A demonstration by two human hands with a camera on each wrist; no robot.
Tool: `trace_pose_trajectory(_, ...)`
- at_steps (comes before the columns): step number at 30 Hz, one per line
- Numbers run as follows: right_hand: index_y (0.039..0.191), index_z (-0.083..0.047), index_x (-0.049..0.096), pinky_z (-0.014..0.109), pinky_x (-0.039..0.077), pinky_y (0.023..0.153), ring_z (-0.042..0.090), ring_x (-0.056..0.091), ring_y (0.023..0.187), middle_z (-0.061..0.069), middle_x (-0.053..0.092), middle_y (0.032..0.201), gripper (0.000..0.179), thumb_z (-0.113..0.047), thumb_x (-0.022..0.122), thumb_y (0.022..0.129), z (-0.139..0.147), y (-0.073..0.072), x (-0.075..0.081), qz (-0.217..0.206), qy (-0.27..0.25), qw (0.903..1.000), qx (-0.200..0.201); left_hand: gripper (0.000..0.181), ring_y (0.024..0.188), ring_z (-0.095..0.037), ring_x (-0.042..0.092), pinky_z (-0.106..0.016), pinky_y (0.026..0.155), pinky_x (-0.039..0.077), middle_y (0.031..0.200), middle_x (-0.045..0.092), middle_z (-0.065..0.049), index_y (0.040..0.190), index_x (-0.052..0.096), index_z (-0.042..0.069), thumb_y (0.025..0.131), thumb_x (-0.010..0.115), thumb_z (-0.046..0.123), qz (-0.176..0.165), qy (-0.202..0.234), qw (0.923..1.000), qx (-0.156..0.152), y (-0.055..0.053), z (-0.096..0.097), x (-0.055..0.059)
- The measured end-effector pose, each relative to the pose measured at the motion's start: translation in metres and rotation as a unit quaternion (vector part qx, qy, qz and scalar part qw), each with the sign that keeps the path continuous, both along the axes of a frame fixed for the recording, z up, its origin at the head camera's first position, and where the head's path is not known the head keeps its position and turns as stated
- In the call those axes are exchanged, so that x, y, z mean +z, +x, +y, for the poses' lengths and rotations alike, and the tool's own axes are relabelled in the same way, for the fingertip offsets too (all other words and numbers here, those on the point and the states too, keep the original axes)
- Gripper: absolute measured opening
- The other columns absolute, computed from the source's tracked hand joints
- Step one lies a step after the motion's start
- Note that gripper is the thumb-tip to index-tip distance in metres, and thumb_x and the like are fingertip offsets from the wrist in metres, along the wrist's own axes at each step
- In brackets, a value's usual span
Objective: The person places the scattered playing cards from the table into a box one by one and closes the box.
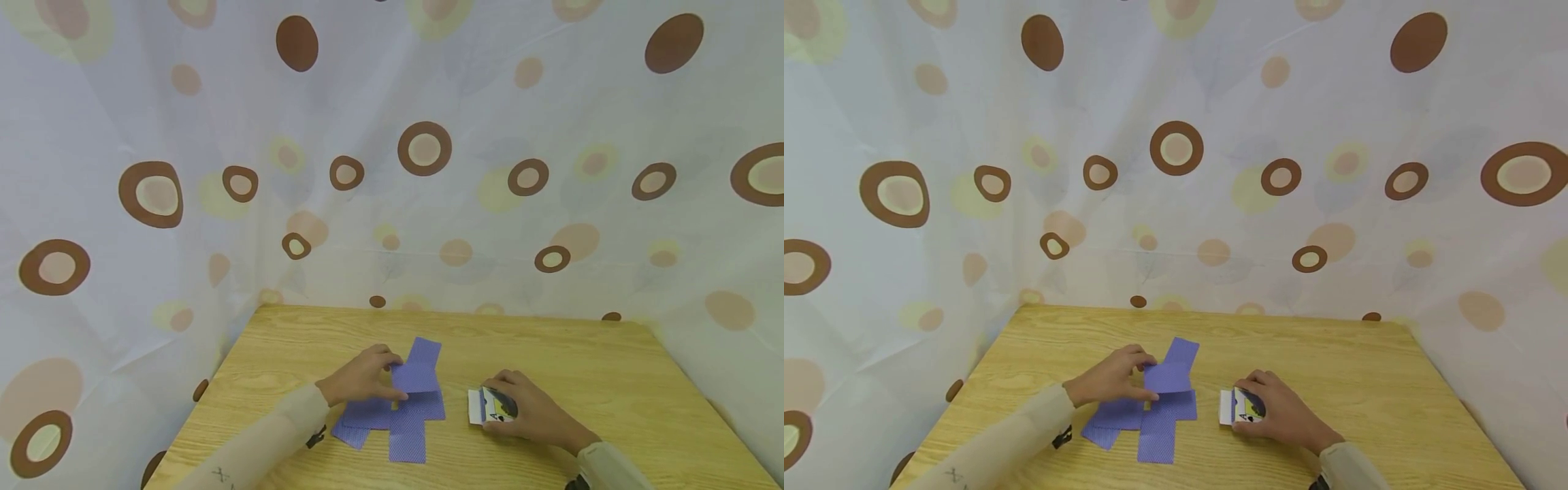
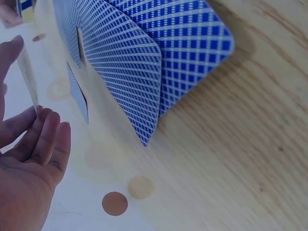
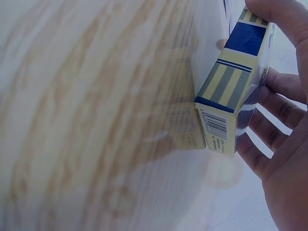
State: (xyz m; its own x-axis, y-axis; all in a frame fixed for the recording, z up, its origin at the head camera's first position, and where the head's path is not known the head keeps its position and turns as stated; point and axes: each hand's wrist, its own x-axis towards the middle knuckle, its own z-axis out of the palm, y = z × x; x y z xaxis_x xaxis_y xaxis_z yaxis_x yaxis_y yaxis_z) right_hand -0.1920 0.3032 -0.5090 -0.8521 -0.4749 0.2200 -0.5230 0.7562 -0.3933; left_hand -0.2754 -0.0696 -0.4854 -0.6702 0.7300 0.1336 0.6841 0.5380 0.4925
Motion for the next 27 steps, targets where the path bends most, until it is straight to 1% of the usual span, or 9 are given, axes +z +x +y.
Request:
trace_pose_trajectory(3,0.136,-0.013,0.065,0.045,0.053,0.090,0.013,0.053,0.110,-0.010,0.055,0.123,0.075,-0.067,0.073,0.085,0.001,-0.001,-0.001,-0.007,0.004,1.0000,-0.003,0.073,0.106,-0.013,0.059,-0.025,0.089,0.051,0.117,0.058,0.004,0.135,0.065,0.008,0.085,0.078,0.059,0.000,0.001,1.0000,-0.003,-0.001,0.002,0.000)
trace_pose_trajectory(10,0.135,-0.012,0.066,0.046,0.053,0.089,0.013,0.053,0.109,-0.008,0.055,0.123,0.074,-0.065,0.074,0.085,-0.001,0.001,0.002,-0.008,0.003,1.0000,-0.002,0.073,0.107,-0.017,0.060,-0.026,0.089,0.052,0.116,0.059,0.003,0.136,0.064,0.006,0.086,0.078,0.057,0.003,0.007,0.9999,-0.011,0.003,0.008,0.006)
trace_pose_trajectory(16,0.136,-0.013,0.065,0.045,0.052,0.090,0.013,0.053,0.109,-0.008,0.054,0.123,0.074,-0.066,0.074,0.085,-0.003,0.002,0.004,-0.019,0.003,0.9998,-0.004,0.070,0.107,-0.013,0.059,-0.026,0.091,0.051,0.118,0.059,0.002,0.136,0.063,0.007,0.088,0.078,0.055,0.002,0.006,0.9999,-0.013,0.007,0.014,0.011)
trace_pose_trajectory(18,0.137,-0.013,0.065,0.044,0.052,0.090,0.013,0.052,0.109,-0.009,0.054,0.124,0.074,-0.066,0.073,0.085,-0.003,0.002,0.004,-0.022,0.002,0.9997,-0.005,0.069,0.108,-0.014,0.059,-0.026,0.091,0.051,0.119,0.059,0.002,0.137,0.063,0.007,0.088,0.079,0.054,0.002,0.004,0.9999,-0.014,0.008,0.017,0.012)
trace_pose_trajectory(23,0.136,-0.013,0.065,0.045,0.052,0.091,0.013,0.053,0.110,-0.009,0.054,0.123,0.075,-0.067,0.073,0.085,-0.003,0.003,0.004,-0.023,0.002,0.9997,-0.007,0.070,0.109,-0.014,0.059,-0.025,0.092,0.051,0.121,0.059,0.001,0.137,0.063,0.007,0.088,0.079,0.054,0.003,0.003,0.9998,-0.021,0.010,0.023,0.015)
trace_pose_trajectory(27,0.136,-0.011,0.066,0.046,0.052,0.091,0.014,0.054,0.110,-0.007,0.055,0.123,0.076,-0.067,0.073,0.085,-0.003,0.002,0.005,-0.013,0.004,0.9999,-0.005,0.070,0.110,-0.014,0.059,-0.025,0.093,0.050,0.124,0.059,0.001,0.138,0.062,0.008,0.089,0.077,0.055,0.010,0.002,0.9995,-0.029,0.010,0.028,0.016)
